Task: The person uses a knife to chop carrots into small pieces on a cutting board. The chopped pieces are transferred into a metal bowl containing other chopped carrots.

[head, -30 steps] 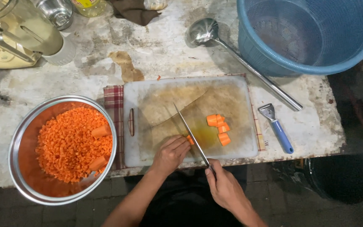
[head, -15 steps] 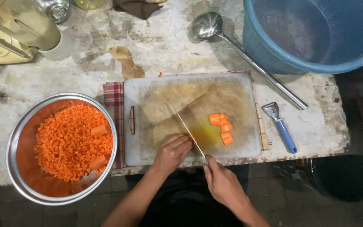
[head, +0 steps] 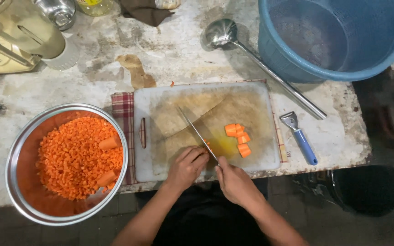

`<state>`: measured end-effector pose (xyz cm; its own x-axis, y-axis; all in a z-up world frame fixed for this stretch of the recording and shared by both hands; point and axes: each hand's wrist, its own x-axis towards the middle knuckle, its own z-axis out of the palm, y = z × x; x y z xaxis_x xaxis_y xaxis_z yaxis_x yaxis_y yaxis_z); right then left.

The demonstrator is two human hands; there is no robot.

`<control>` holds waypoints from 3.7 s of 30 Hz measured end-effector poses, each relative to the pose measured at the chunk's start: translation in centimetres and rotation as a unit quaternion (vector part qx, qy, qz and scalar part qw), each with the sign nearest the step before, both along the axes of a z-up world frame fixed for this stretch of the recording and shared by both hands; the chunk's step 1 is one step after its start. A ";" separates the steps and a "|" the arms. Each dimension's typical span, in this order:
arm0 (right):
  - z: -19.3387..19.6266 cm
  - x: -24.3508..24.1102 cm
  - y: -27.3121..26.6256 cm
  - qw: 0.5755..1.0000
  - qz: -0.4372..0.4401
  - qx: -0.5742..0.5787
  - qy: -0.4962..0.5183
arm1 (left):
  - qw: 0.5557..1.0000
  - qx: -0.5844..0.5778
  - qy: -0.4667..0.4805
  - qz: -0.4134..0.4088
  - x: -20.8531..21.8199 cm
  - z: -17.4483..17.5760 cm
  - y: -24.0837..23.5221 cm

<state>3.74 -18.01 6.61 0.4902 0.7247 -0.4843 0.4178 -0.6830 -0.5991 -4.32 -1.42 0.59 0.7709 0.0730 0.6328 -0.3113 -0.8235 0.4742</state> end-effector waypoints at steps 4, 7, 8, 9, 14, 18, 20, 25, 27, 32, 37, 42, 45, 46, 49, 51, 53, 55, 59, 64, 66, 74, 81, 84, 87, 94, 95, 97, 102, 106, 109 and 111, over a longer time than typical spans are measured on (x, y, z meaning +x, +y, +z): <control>3.0 0.5 1.5 0.999 0.002 -0.031 -0.010 | 1.000 0.012 -0.018 0.014 -0.2 0.7 0.2; 5.1 0.5 2.3 0.995 0.020 -0.093 -0.002 | 1.000 0.023 -0.008 0.003 -0.5 0.4 0.3; 5.7 0.5 2.6 0.994 0.021 -0.109 -0.003 | 1.000 0.016 -0.010 -0.001 -0.5 -0.1 0.3; 6.2 0.4 2.8 0.992 0.022 -0.126 -0.005 | 1.000 0.010 -0.012 -0.004 -0.6 -0.7 0.3; 6.0 0.2 2.6 0.991 0.006 -0.134 0.028 | 1.000 -0.007 -0.020 0.002 -0.9 -0.1 0.5; 4.0 0.4 1.9 0.993 0.008 -0.111 0.041 | 1.000 -0.004 -0.029 0.006 -0.5 -0.9 0.6; 4.1 0.4 1.8 0.992 0.009 -0.116 0.042 | 0.999 -0.018 -0.033 0.002 -0.3 -0.8 0.7; 3.2 0.4 1.8 0.988 -0.001 -0.143 0.054 | 0.999 -0.047 -0.024 -0.012 0.0 -1.5 0.9; 1.6 0.3 1.0 0.997 0.026 -0.074 0.006 | 0.996 -0.079 -0.018 -0.046 0.1 -1.8 1.1; -2.4 -0.3 1.3 0.997 -0.011 -0.081 -0.009 | 0.996 -0.074 -0.016 -0.050 0.3 -1.4 1.4; -3.0 -0.5 2.1 0.995 0.000 -0.082 -0.050 | 0.995 -0.067 -0.017 -0.069 0.1 -1.6 1.6; 1.1 1.3 3.5 0.991 0.060 -0.120 -0.026 | 0.997 -0.074 0.008 0.000 -0.1 -0.1 1.1; 3.1 1.6 3.8 0.991 0.029 -0.127 0.013 | 0.998 -0.064 0.004 0.015 -0.4 -0.1 0.7; 3.8 1.4 3.8 0.991 0.028 -0.127 0.011 | 0.998 -0.065 0.002 0.014 -0.4 -0.1 0.8; 5.2 0.9 3.7 0.990 0.038 -0.137 0.018 | 0.998 -0.065 0.003 0.011 -0.3 -0.5 0.8; 5.2 0.3 3.3 0.995 0.040 -0.094 -0.009 | 0.998 -0.052 0.012 0.022 -0.4 -1.3 0.9; 3.8 0.3 2.8 0.995 0.043 -0.091 -0.024 | 0.998 -0.064 0.007 0.019 -0.3 -1.0 0.8; 3.5 0.1 2.7 0.995 0.042 -0.087 -0.036 | 0.997 -0.075 0.005 0.012 -0.3 -0.9 0.8; 3.5 -0.1 2.8 0.994 0.045 -0.093 -0.038 | 0.998 -0.065 0.009 0.015 -0.1 -1.4 0.8; 1.8 -0.7 3.1 0.994 0.027 -0.093 -0.050 | 0.997 -0.077 0.001 0.013 -0.1 -1.3 0.7; 0.5 -1.0 3.3 0.993 0.024 -0.094 -0.064 | 0.998 -0.060 0.018 0.024 0.0 -1.4 0.9; 0.2 -0.2 3.7 0.993 0.027 -0.088 -0.072 | 0.999 -0.041 0.001 0.015 -0.1 -0.9 0.7; 3.2 1.4 3.7 0.994 0.052 -0.098 -0.023 | 1.000 -0.024 0.007 0.009 -0.5 -0.4 0.6; 5.2 1.1 3.7 0.992 0.065 -0.108 -0.018 | 0.999 -0.039 0.011 0.004 -0.8 0.3 0.6; 6.3 1.0 3.9 0.991 0.056 -0.119 -0.003 | 0.998 -0.064 -0.007 0.013 -1.0 2.0 0.8; 5.9 -0.1 3.3 0.990 0.058 -0.126 0.017 | 0.997 -0.070 0.001 0.039 -1.0 1.6 1.2; 6.0 -0.2 3.5 0.990 0.018 -0.130 0.052 | 0.999 -0.049 -0.012 0.018 -0.9 1.4 1.3; 5.8 -0.4 3.6 0.986 -0.019 -0.137 0.090 | 0.999 -0.029 -0.021 0.000 -0.9 1.1 1.4; 4.0 -0.8 3.6 0.986 -0.024 -0.146 0.076 | 1.000 -0.019 -0.011 0.008 -0.7 0.1 1.5; 1.4 -1.4 3.6 0.989 -0.037 -0.143 0.026 | 1.000 -0.025 -0.012 0.013 -0.5 0.4 1.5; -1.3 -2.0 3.2 0.994 -0.036 -0.096 -0.033 | 1.000 -0.013 -0.010 0.021 -0.8 0.5 1.4; -2.6 -2.0 3.3 0.995 -0.029 -0.075 -0.064 | 1.000 -0.023 -0.010 0.015 -0.5 0.5 1.5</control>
<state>1.74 -14.69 4.05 0.5938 0.6173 -0.5161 0.4417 -0.7862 -0.4322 -4.84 0.04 1.05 0.7554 0.1248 0.6433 -0.2970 -0.8099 0.5059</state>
